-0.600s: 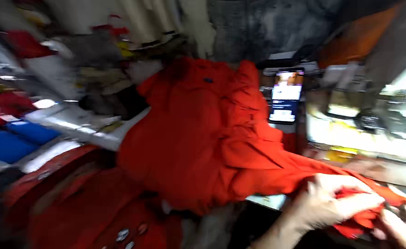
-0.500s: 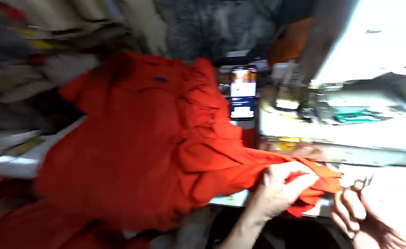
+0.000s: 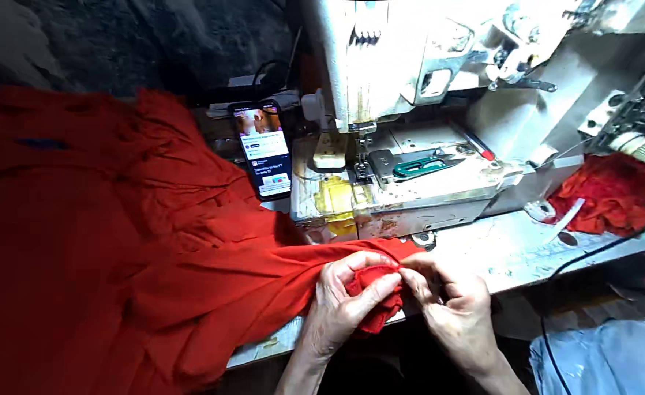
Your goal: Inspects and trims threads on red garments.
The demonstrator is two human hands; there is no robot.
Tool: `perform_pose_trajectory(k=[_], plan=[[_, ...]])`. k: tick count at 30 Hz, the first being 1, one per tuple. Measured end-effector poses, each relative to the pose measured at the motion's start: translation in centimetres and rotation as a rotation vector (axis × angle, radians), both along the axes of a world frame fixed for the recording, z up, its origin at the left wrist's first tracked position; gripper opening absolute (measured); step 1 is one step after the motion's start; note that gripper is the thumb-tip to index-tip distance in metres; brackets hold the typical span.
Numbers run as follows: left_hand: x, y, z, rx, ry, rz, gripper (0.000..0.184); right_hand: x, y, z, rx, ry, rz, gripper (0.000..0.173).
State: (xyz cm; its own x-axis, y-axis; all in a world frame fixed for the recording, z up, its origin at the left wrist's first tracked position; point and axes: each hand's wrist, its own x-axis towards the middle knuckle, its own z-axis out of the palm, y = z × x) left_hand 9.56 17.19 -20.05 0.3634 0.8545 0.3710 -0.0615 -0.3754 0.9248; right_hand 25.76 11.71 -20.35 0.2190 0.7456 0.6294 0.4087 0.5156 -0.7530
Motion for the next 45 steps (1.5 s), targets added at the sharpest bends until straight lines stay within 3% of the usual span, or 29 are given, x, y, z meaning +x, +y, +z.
perform_pose_trajectory(k=[5, 10, 17, 20, 23, 24, 27, 29, 32, 34, 36, 39, 41, 42, 44, 45], plan=[[-0.1, -0.1, 0.2, -0.049, 0.007, -0.013, 0.008, 0.8, 1.0, 0.9, -0.001, -0.356, -0.108, 0.008], [0.2, -0.2, 0.4, -0.103, 0.009, 0.045, 0.010, 3.1, 1.9, 2.2, -0.148, -0.104, -0.301, 0.003], [0.0, 0.0, 0.0, -0.059, 0.001, 0.029, 0.018, 2.0, -0.3, 1.9, -0.180, -0.028, 0.071, 0.024], [-0.1, 0.1, -0.1, -0.018, -0.023, 0.011, 0.028, 0.3, 0.4, 1.2, -0.127, -0.149, 0.020, 0.015], [-0.2, 0.0, 0.0, -0.036, -0.012, -0.012, 0.016, -0.6, 0.8, 0.8, 0.003, -0.256, -0.066, 0.009], [-0.1, 0.0, 0.1, -0.055, -0.009, -0.019, 0.011, -0.5, 0.8, 1.0, -0.043, -0.195, -0.062, 0.008], [0.2, -0.2, 0.1, -0.096, -0.008, -0.017, 0.006, 0.6, 1.2, 1.8, -0.355, 0.407, 0.051, 0.010], [0.2, -0.2, 0.2, -0.114, -0.007, -0.011, 0.007, 1.8, 1.5, 2.5, -0.426, 0.523, 0.018, 0.011], [0.3, -0.2, 0.2, -0.104, 0.027, 0.021, 0.008, 3.9, 1.1, 2.5, -0.471, 0.160, -0.089, 0.004], [0.3, -0.1, 0.2, -0.080, 0.051, 0.034, 0.010, 4.9, 0.3, 2.4, -0.462, -0.078, -0.168, 0.025], [0.4, -0.1, 0.2, -0.074, 0.048, 0.027, 0.010, 4.8, -0.8, 2.3, -0.392, -0.076, -0.150, 0.034], [0.6, -0.2, 0.3, -0.080, 0.023, 0.012, 0.007, 3.3, -1.6, 1.7, -0.283, 0.076, 0.057, 0.035], [0.7, -0.2, 0.2, -0.049, 0.018, 0.020, 0.004, 2.7, -1.3, 1.4, -0.367, 0.150, 0.195, 0.040], [0.7, -0.1, 0.2, -0.034, 0.018, 0.026, 0.003, 2.4, -0.9, 1.3, -0.448, 0.181, 0.227, 0.034], [0.6, 0.0, 0.1, -0.012, 0.022, 0.043, 0.005, 2.0, -0.4, 1.2, -0.540, 0.172, 0.196, 0.007], [0.6, 0.0, 0.1, -0.007, 0.010, 0.051, 0.006, 2.0, -0.3, 1.2, -0.542, 0.146, 0.175, 0.005]])
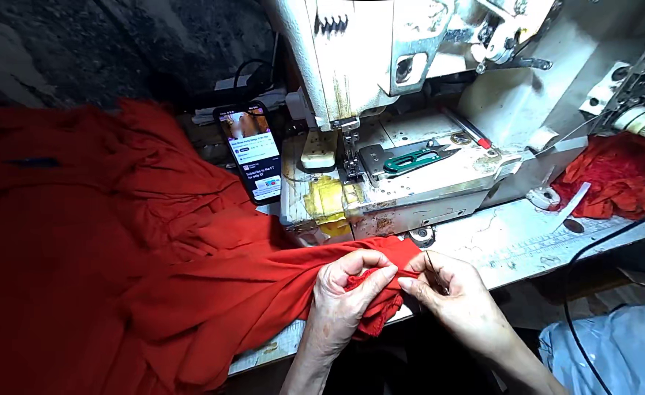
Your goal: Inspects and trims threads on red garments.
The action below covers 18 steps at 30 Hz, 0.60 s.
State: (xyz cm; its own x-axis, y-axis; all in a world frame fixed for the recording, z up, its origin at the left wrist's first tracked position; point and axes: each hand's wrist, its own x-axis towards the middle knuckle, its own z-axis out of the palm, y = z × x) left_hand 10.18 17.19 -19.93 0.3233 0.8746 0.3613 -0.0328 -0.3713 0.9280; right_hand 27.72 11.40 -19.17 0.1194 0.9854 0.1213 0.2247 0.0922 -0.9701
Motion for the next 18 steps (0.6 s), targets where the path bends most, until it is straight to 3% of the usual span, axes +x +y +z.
perform_pose_trajectory(k=[7, 11, 15, 18], plan=[[-0.2, 0.1, -0.5, 0.071, -0.004, 0.036, 0.009, -0.1, -0.6, -0.6, 0.118, -0.119, -0.010, 0.007], [-0.3, 0.1, 0.0, 0.133, 0.090, 0.038, 0.010, 0.7, -1.8, 0.3, 0.145, -0.168, -0.057, 0.035], [-0.5, -0.6, 2.2, 0.407, 0.402, 0.111, 0.012, 1.4, -3.9, 1.5, 0.175, -0.163, -0.096, 0.021], [-0.4, -0.9, 3.5, 0.492, 0.481, 0.113, 0.014, 1.3, -4.6, 1.5, 0.135, -0.057, 0.014, 0.020]])
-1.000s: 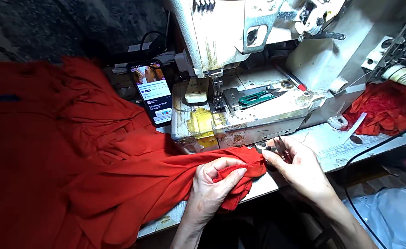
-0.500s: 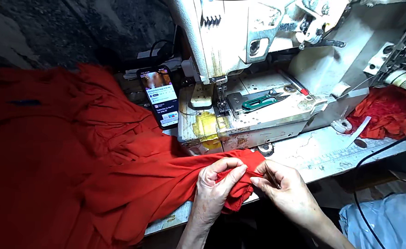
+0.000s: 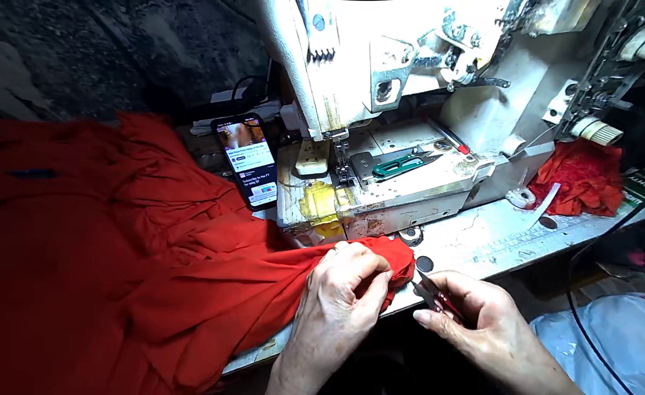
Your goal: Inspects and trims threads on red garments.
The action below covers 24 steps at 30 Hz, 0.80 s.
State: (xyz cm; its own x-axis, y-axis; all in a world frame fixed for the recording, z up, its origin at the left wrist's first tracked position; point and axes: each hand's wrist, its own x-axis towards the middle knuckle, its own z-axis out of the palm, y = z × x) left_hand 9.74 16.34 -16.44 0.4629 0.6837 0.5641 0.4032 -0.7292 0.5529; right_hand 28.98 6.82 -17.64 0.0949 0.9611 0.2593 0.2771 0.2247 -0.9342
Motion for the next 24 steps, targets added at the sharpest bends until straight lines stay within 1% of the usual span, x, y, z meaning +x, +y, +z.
perform_pose_trajectory(k=[1, 2, 4, 5, 7, 9, 14, 18, 22, 24], plan=[[0.1, -0.1, 0.2, -0.060, -0.027, -0.017, 0.013, -0.1, 0.0, -0.2, -0.017, 0.022, 0.035, 0.021], [0.1, -0.3, 0.4, -0.179, -0.088, -0.045, 0.011, -0.2, 0.0, -0.3, -0.026, 0.026, 0.065, 0.022], [0.2, -0.4, 0.6, -0.501, -0.275, -0.110, 0.008, -0.2, 0.1, -0.6, -0.020, 0.000, 0.115, 0.025], [0.2, -0.4, 0.7, -0.626, -0.352, -0.121, 0.007, -0.2, 0.2, -0.6, -0.010, -0.018, 0.122, 0.026], [0.2, -0.5, 0.8, -0.729, -0.407, -0.111, 0.008, -0.4, 0.2, -0.6, -0.002, -0.029, 0.096, 0.028], [0.3, -0.5, 0.9, -0.743, -0.399, -0.112, 0.008, -0.5, 0.3, -0.2, -0.022, -0.033, 0.055, 0.027], [0.3, -0.2, 0.4, -0.659, -0.350, -0.169, 0.010, -0.6, 0.5, 0.9, -0.069, -0.094, -0.006, 0.025], [0.5, -0.2, 0.2, -0.619, -0.369, -0.177, 0.008, -0.4, 0.5, 1.1, -0.078, -0.125, 0.010, 0.026], [0.7, -0.8, 0.7, -0.637, -0.390, -0.127, 0.005, -0.5, 0.8, 1.1, -0.106, -0.169, 0.014, 0.025], [0.4, -0.4, 0.1, -0.600, -0.397, -0.164, 0.007, -0.7, 1.1, 1.2, -0.108, -0.194, 0.000, 0.027]])
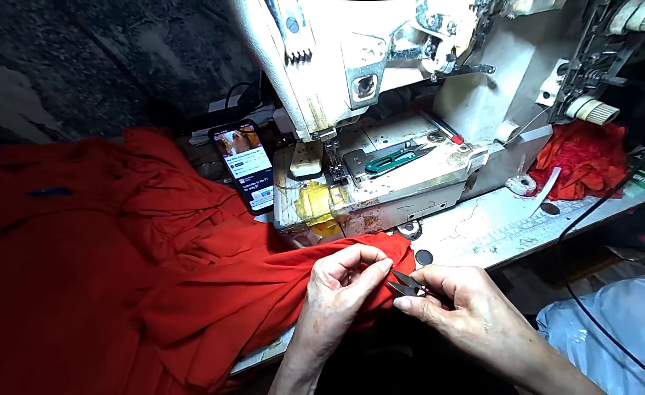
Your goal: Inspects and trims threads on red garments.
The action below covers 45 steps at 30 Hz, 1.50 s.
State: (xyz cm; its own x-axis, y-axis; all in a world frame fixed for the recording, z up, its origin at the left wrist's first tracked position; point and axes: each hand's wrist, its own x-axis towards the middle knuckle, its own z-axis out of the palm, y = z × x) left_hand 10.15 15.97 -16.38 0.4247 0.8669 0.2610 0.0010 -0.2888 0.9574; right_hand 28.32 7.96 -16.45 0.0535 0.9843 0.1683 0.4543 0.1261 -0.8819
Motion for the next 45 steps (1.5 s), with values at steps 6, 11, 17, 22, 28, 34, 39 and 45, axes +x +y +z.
perform_pose_trajectory(k=[6, 11, 17, 22, 28, 34, 39, 45], plan=[[-0.2, 0.6, -0.3, 0.069, 0.019, -0.059, 0.010, 0.0, 0.8, 0.7, -0.046, -0.052, 0.045, 0.027], [0.1, 0.6, 0.6, -0.036, 0.033, -0.091, 0.009, -0.1, 1.2, 0.6, -0.015, -0.007, 0.073, 0.027], [0.3, 0.7, 0.8, 0.174, 0.020, 0.003, 0.012, 0.5, 1.1, -0.9, 0.041, -0.002, -0.086, 0.019], [0.8, 0.2, -0.2, 0.649, 0.248, 0.259, 0.012, 1.7, -0.1, -1.8, -0.012, 0.789, -0.405, 0.015], [6.8, -4.3, 0.7, 1.029, 0.309, 0.206, 0.012, 1.8, -0.5, -2.3, 0.163, 0.990, -0.527, 0.022], [2.9, -7.7, -1.8, 0.855, 0.293, -0.045, 0.014, 2.8, -1.6, -3.4, 0.271, 0.651, -0.434, 0.009], [-0.9, -2.8, -1.2, 0.631, 0.470, 0.341, 0.047, -0.4, 0.5, -3.5, 0.431, 0.240, -0.259, 0.024], [-0.6, -0.7, -1.9, 0.355, 0.278, 0.146, 0.011, -1.6, 1.2, -3.3, 0.215, 0.252, -0.222, 0.017]])
